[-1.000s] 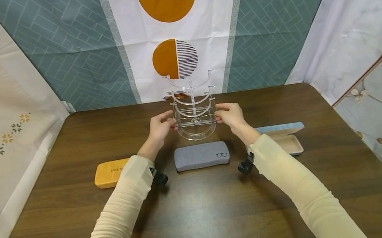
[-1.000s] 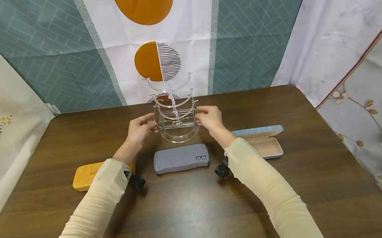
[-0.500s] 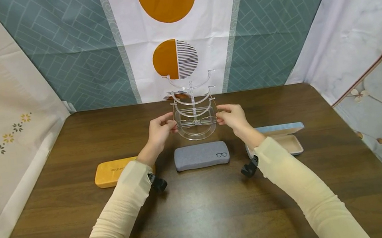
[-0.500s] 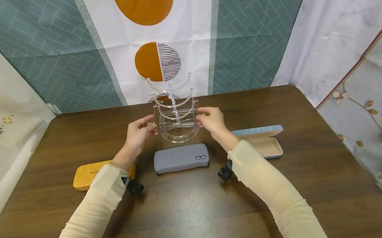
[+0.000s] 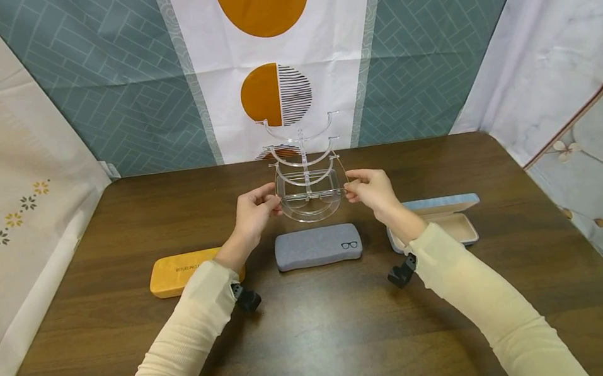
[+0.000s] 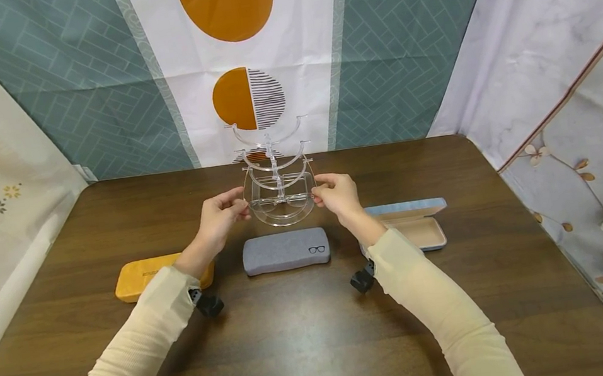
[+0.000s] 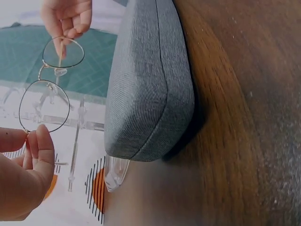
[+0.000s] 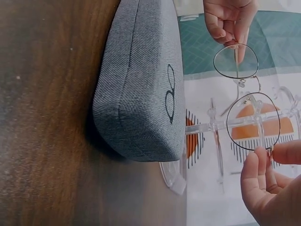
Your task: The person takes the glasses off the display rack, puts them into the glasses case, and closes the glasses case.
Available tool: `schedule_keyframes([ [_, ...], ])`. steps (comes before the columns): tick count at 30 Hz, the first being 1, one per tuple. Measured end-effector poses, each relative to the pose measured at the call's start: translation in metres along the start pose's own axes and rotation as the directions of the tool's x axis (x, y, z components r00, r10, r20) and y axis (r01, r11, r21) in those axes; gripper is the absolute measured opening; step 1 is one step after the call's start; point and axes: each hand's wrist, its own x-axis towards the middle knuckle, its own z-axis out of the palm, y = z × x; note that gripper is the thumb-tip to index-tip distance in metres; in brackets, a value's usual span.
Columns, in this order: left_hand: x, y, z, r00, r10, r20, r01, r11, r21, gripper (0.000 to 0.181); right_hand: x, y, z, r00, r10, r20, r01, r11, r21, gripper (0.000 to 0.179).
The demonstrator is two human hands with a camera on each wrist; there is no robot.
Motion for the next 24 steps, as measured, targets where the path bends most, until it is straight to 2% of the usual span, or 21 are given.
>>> schedule_keyframes([
  [9,-0.008,0.003,-0.001,1.000,0.000,0.031,0.000,1.000,-0.002,0.040,-0.010,0.000,-0.002,1.000,-0.007,0.020,0.006,1.000,0.019,0.037],
  [15,-0.016,0.004,-0.003,0.999,0.024,0.031,-0.023,0.999,-0.033,0.041,-0.018,-0.002,-0.003,1.000,-0.008,0.030,0.006,0.999,0.053,0.037],
  [24,-0.028,0.006,-0.006,0.999,0.011,0.034,-0.010,0.999,-0.033,0.042,-0.026,-0.002,-0.003,0.999,-0.018,0.047,0.015,0.998,0.060,0.037],
])
